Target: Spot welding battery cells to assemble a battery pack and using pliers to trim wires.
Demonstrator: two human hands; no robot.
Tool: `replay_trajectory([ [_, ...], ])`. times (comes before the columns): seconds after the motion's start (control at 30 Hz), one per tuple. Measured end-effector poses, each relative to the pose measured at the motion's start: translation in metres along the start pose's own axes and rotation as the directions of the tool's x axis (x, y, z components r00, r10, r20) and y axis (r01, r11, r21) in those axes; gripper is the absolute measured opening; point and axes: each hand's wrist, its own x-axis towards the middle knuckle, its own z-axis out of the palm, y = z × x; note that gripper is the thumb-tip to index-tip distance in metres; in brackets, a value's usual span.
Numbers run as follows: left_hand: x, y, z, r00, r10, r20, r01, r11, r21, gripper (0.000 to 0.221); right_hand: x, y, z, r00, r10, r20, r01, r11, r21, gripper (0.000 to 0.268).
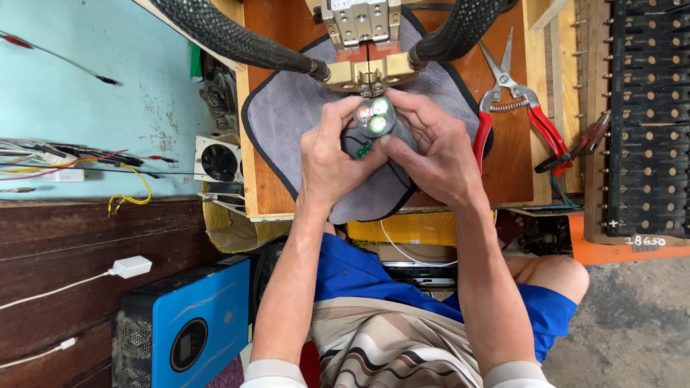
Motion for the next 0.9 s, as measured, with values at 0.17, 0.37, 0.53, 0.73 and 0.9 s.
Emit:
replay_trajectory([
  [0.17,0.005,0.001,-0.003,0.999,-0.029,0.044,0.030,0.999,-0.025,0.048,0.000,-0.001,0.009,0.997,-0.054,-0.061,0.048,0.995,-0.085,0.046],
  [0.37,0.004,-0.002,-0.002,0.997,-0.039,0.060,0.038,0.999,0.008,0.045,-0.001,0.006,0.015,0.980,-0.121,-0.158,0.079,0.965,-0.251,0.040],
  [0.53,0.001,-0.010,-0.002,0.997,-0.030,0.066,0.028,0.999,0.023,0.045,0.002,0.007,0.020,0.967,-0.162,-0.197,0.078,0.923,-0.377,0.036],
  [0.73,0.000,-0.013,-0.003,0.997,-0.047,0.063,0.047,0.999,-0.003,0.045,0.004,-0.003,0.023,0.969,-0.134,-0.207,0.059,0.941,-0.333,0.033],
  [0.9,-0.003,-0.015,-0.005,0.983,-0.034,0.181,0.011,0.992,0.127,0.047,0.002,-0.002,0.022,0.982,-0.084,-0.170,0.001,0.899,-0.439,0.039],
])
